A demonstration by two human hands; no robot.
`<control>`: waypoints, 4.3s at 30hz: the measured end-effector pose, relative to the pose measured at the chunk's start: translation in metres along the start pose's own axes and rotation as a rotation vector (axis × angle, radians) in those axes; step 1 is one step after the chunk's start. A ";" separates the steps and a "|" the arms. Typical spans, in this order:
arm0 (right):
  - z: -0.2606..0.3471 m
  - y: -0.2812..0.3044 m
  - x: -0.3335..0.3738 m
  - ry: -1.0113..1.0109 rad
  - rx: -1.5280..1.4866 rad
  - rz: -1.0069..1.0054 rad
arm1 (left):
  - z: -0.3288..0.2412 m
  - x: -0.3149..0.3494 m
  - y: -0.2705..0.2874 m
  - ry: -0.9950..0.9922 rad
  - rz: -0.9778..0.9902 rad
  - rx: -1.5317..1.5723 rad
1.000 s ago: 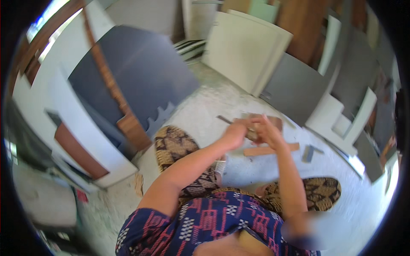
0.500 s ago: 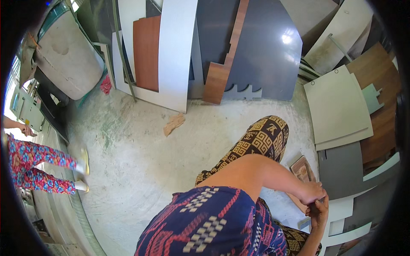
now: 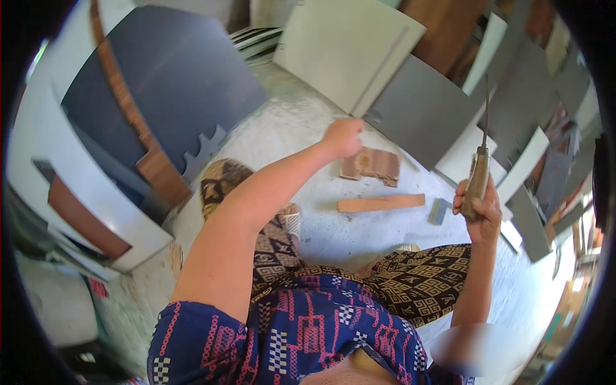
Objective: The person is using a chisel and a wooden mallet/block to carve and shape a piece of wood while sitting on the floor.
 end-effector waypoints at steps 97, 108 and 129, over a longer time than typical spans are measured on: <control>-0.016 0.000 0.014 -0.145 -0.145 -0.100 | 0.109 0.008 -0.106 0.071 0.333 -0.436; -0.015 -0.004 0.015 -0.162 -0.131 -0.086 | 0.129 0.099 -0.149 -0.049 0.548 -0.486; -0.061 -0.017 -0.019 0.012 0.866 -0.176 | -0.009 0.020 -0.045 0.000 -0.040 0.229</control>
Point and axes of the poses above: each hand's wrist, its own x-axis away from the middle knuckle, its own y-axis out of the back of the hand, z = x × y, the point moved 8 cm from there along -x, towards the middle knuckle, and after that the axes turned 12 degrees about x, right-handed, at the moved point
